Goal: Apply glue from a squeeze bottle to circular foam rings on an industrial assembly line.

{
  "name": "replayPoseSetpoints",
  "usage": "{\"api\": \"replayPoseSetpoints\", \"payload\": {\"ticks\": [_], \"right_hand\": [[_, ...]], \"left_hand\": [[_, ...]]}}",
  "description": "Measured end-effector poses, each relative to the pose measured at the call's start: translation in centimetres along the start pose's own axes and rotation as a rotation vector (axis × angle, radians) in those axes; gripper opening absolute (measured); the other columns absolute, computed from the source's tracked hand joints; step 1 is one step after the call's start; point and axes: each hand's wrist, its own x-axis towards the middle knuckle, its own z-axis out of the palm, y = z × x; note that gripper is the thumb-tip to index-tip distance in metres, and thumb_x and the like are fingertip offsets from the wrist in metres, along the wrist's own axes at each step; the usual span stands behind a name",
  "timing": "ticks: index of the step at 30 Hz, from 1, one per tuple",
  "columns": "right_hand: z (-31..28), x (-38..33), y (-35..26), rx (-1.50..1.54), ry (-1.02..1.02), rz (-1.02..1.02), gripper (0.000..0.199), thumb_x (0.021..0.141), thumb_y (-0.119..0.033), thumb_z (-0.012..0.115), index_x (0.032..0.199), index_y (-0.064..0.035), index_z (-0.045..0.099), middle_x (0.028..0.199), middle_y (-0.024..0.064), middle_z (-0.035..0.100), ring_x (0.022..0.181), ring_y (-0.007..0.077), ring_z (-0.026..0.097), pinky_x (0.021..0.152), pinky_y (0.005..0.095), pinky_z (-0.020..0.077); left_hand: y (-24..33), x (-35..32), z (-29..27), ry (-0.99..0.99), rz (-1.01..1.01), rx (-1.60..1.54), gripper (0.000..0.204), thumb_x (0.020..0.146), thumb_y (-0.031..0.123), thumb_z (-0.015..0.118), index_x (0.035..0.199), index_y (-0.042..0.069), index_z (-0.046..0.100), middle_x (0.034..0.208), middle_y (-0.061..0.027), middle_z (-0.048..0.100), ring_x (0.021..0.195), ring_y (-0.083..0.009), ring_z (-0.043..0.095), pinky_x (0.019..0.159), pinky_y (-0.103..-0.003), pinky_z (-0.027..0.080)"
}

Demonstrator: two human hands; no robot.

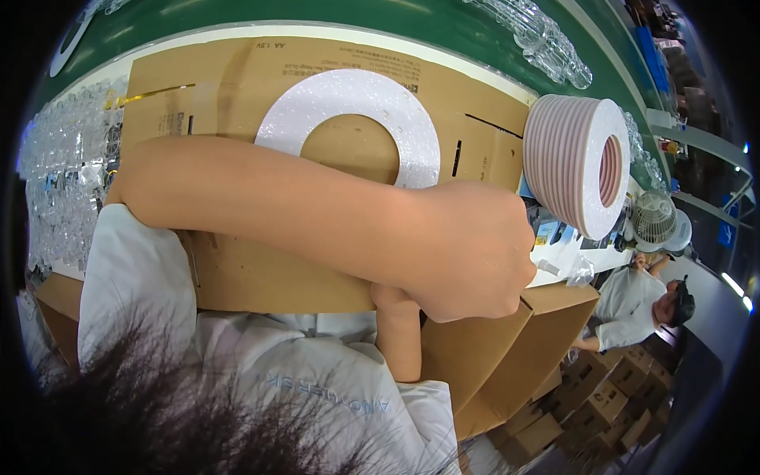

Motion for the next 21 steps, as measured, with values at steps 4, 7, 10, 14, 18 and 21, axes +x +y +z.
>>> {"api": "replayPoseSetpoints", "payload": {"ticks": [4, 7, 10, 14, 18, 21], "right_hand": [[1.8, 2.5, -4.2, -0.231, 0.336, 0.929, 0.03, 0.106, -0.012, 0.024, 0.096, -0.0102, 0.052, 0.077, -0.012, 0.055, 0.06, -0.0053, 0.051, 0.046, 0.0154, 0.0411], [1.3, 1.4, -2.6, 0.929, 0.353, 0.221, 0.028, 0.092, -0.005, 0.067, 0.117, -0.0044, 0.054, 0.079, 0.01, 0.066, 0.048, 0.0128, 0.056, 0.035, 0.024, 0.0395], [1.5, 2.0, -4.8, -0.268, 0.218, 0.839, 0.029, 0.107, -0.016, 0.026, 0.103, -0.0098, 0.054, 0.084, -0.01, 0.059, 0.068, -0.0047, 0.055, 0.051, 0.0168, 0.0471], [0.0, 0.5, 0.6, 0.679, 0.268, 0.133, 0.033, 0.094, -0.01, 0.067, 0.123, -0.0074, 0.05, 0.089, 0.0105, 0.067, 0.057, 0.0164, 0.061, 0.04, 0.0264, 0.0452], [1.0, 0.8, -2.8, 1.078, 0.487, 0.437, 0.038, 0.099, -0.022, 0.059, 0.133, -0.0097, 0.046, 0.113, 0.0077, 0.066, 0.087, 0.0193, 0.067, 0.064, 0.0349, 0.0574], [-1.1, -5.3, 6.5, 0.429, -0.165, -0.031, 0.044, 0.098, -0.023, 0.056, 0.138, -0.0063, 0.047, 0.138, 0.0067, 0.054, 0.124, 0.0159, 0.055, 0.094, 0.0335, 0.0523]], "left_hand": [[0.1, 0.0, 1.0, 0.022, -0.034, 0.021, 0.013, 0.054, 0.02, 0.071, 0.063, 0.01, 0.072, 0.071, -0.0047, 0.07, 0.07, -0.0261, 0.072, 0.052, -0.039, 0.055], [-0.2, 0.0, -0.1, -0.054, -0.01, 0.024, 0.014, 0.051, 0.019, 0.073, 0.061, 0.01, 0.071, 0.071, -0.005, 0.07, 0.07, -0.0266, 0.072, 0.053, -0.039, 0.055], [-0.2, -0.3, -1.1, -0.105, 0.012, -0.001, 0.015, 0.048, 0.019, 0.074, 0.058, 0.01, 0.069, 0.069, -0.0052, 0.07, 0.069, -0.0268, 0.071, 0.052, -0.038, 0.055], [0.0, -0.7, -1.9, -0.109, 0.005, -0.015, 0.015, 0.045, 0.018, 0.075, 0.052, 0.011, 0.064, 0.064, -0.0046, 0.067, 0.065, -0.0261, 0.07, 0.048, -0.036, 0.053], [-0.2, -0.7, -2.7, -0.08, 0.024, -0.069, 0.015, 0.043, 0.018, 0.075, 0.049, 0.013, 0.062, 0.06, -0.0034, 0.064, 0.061, -0.0244, 0.067, 0.046, -0.035, 0.051], [0.8, 0.5, -4.8, -0.558, 0.086, 0.044, 0.013, 0.044, 0.021, 0.072, 0.048, 0.015, 0.062, 0.055, -0.0021, 0.06, 0.056, -0.0225, 0.065, 0.043, -0.035, 0.048]]}}
